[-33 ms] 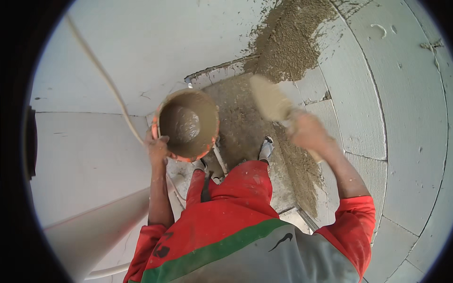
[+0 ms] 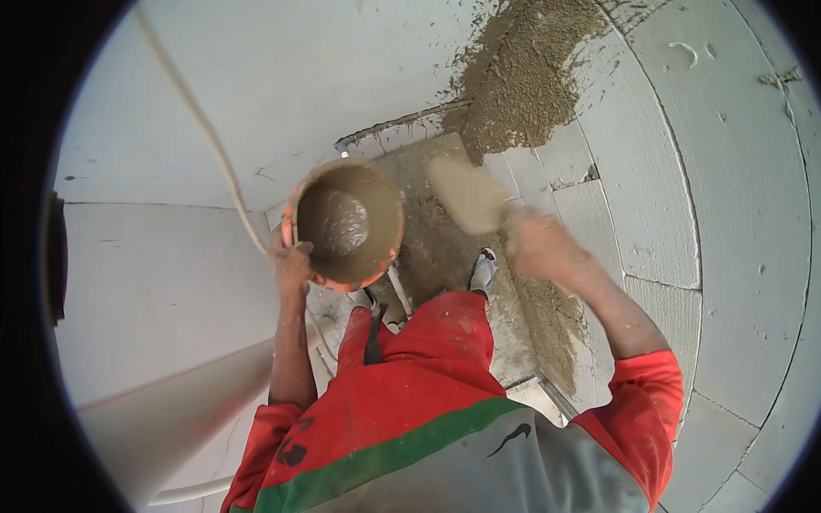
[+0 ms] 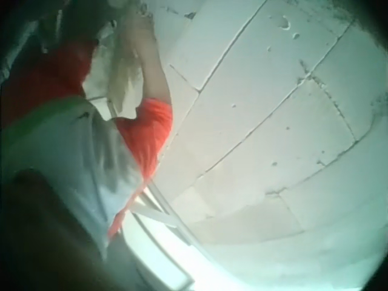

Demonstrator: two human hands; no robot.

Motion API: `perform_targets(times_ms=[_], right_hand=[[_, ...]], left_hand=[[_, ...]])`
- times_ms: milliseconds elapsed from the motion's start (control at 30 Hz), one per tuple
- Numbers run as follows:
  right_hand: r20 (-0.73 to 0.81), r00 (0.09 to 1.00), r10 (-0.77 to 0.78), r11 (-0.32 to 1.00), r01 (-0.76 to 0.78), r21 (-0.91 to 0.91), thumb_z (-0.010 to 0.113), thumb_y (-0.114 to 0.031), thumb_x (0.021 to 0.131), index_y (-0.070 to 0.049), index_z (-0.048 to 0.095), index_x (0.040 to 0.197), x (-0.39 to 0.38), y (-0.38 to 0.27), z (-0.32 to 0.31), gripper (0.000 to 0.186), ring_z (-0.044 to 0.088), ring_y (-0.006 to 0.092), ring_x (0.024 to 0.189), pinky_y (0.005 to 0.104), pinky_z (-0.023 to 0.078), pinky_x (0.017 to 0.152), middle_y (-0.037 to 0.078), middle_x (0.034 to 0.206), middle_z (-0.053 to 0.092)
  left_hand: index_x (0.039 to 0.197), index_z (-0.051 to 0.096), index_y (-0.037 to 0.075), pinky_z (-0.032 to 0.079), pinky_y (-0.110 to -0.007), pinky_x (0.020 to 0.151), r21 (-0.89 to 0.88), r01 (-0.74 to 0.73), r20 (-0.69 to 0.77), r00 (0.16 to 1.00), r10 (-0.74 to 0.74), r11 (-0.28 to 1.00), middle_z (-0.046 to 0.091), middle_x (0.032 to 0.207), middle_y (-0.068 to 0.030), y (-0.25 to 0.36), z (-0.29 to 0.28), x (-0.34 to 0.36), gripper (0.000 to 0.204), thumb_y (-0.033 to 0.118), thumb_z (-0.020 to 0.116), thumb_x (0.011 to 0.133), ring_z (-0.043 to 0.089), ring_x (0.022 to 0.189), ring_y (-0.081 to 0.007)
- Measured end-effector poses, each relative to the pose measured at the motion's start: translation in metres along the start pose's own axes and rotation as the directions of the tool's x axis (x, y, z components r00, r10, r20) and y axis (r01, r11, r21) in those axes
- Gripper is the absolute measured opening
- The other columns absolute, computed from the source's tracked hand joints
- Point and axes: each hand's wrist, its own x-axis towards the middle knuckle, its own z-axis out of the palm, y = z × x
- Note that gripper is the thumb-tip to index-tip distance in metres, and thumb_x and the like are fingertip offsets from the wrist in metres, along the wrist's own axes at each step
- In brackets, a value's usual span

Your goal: Apply plaster or cement mixture to a corner and wall surface using a trowel.

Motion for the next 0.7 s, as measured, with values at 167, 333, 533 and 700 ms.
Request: perform_targets(times_ms=[167, 333, 533, 700], right_hand=[[-0.165, 0.940, -0.298, 0.822, 0.165, -0.545, 0.058, -0.012, 0.075, 0.003, 0.054, 0.098, 0.043, -0.031, 0.054, 0.028, 0.061, 0.0292, 0.080, 0.0403, 0.049, 0.072, 0.020, 0.086, 0.058], [0.093, 0.990, -0.108, 0.986, 0.119, -0.118, 0.057, -0.017, 0.078, 0.003, 0.054, 0.099, 0.060, -0.021, 0.083, 0.029, 0.061, 0.0338, 0.085, 0.0449, 0.048, 0.077, 0.022, 0.088, 0.059], [-0.174, 0.976, 0.130, 0.901, -0.043, 0.432, 0.054, -0.020, 0.080, -0.003, 0.054, 0.102, 0.021, -0.027, 0.124, 0.028, 0.058, 0.0447, 0.090, 0.0529, 0.047, 0.075, 0.025, 0.092, 0.061], [-0.016, 0.977, 0.213, 0.921, -0.195, 0.338, 0.054, -0.026, 0.083, 0.000, 0.050, 0.116, 0.045, -0.021, 0.123, 0.042, 0.057, 0.0405, 0.098, 0.0509, 0.045, 0.081, 0.023, 0.104, 0.059]], left_hand=[[0.124, 0.052, 0.009, 0.046, -0.046, 0.081, 0.366, -0.442, 0.060, 0.889, 0.453, 0.819, 0.063, 0.098, -0.0209, 0.022, 0.053, -0.010, 0.057, 0.002, 0.056, 0.067, 0.060, 0.090, -0.0395], [0.122, 0.053, 0.011, 0.047, -0.046, 0.077, 0.367, -0.501, 0.188, 0.865, 0.465, 0.784, 0.062, 0.094, -0.0234, 0.055, 0.094, -0.025, 0.053, 0.003, 0.056, 0.069, 0.060, 0.086, -0.0397], [0.118, 0.056, 0.008, 0.047, -0.042, 0.079, 0.185, -0.343, 0.234, 0.925, 0.298, 0.921, 0.063, 0.094, -0.0195, 0.059, 0.086, -0.021, 0.051, 0.004, 0.053, 0.067, 0.062, 0.081, -0.0334], [0.115, 0.056, 0.001, 0.051, -0.036, 0.064, 0.120, -0.338, 0.159, 0.935, 0.318, 0.933, 0.060, 0.091, -0.0150, 0.026, 0.077, -0.001, 0.051, 0.001, 0.055, 0.063, 0.062, 0.073, -0.0256]])
